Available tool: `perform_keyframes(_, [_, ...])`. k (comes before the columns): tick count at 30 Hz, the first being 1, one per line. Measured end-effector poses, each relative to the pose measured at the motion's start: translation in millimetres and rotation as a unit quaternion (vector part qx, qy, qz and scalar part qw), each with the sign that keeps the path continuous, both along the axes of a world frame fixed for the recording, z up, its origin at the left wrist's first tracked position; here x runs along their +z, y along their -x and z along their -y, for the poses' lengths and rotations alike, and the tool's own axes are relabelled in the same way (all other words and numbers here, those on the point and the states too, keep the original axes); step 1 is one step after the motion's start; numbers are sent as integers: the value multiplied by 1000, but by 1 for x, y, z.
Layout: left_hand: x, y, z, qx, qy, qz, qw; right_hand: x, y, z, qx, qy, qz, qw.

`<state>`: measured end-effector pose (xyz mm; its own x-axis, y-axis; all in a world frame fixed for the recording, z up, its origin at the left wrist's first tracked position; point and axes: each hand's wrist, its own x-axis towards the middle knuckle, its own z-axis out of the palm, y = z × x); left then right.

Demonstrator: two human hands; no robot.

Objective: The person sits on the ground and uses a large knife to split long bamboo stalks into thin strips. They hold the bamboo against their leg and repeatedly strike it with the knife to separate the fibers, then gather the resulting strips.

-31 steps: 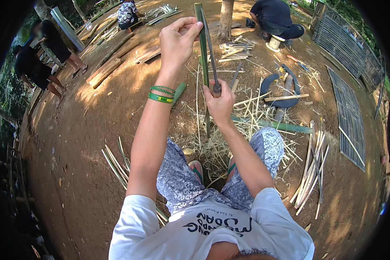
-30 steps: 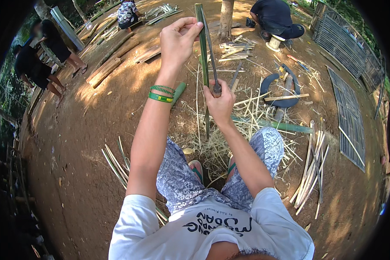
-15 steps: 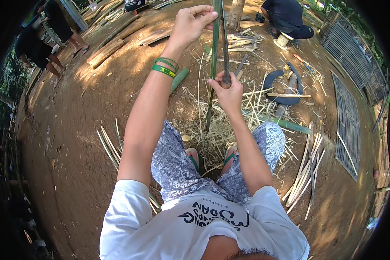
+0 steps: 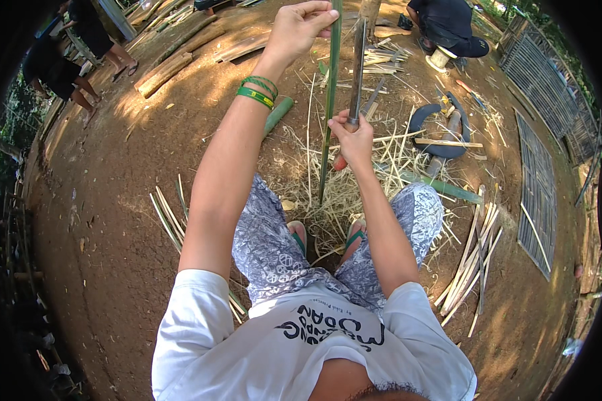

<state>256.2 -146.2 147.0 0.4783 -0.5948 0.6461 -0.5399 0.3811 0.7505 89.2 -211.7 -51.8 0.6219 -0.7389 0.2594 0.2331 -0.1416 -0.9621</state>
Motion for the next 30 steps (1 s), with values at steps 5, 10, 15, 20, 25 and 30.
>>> perform_keyframes(5, [-4, -2, -3, 7, 6, -8, 1000, 3, -4, -4, 4, -2, 6, 1000])
perform_keyframes(10, [0, 9, -7, -12, -7, -60, 998, 1, -4, -4, -34, 47, -5, 998])
perform_keyframes(15, [-11, -7, -7, 12, 12, -43, 999, 3, -6, -9, -42, 66, -7, 997])
perform_keyframes(20, [-12, -5, -7, 9, 10, -62, 998, 3, -6, -4, -29, 41, -14, 999])
perform_keyframes(25, [-8, 0, -10, 21, -1, -52, 998, 5, -4, -1, -16, 36, -36, 999])
perform_keyframes(30, [-2, 12, -16, 25, -2, -51, 998, 13, -1, -1, -9, 47, -54, 997])
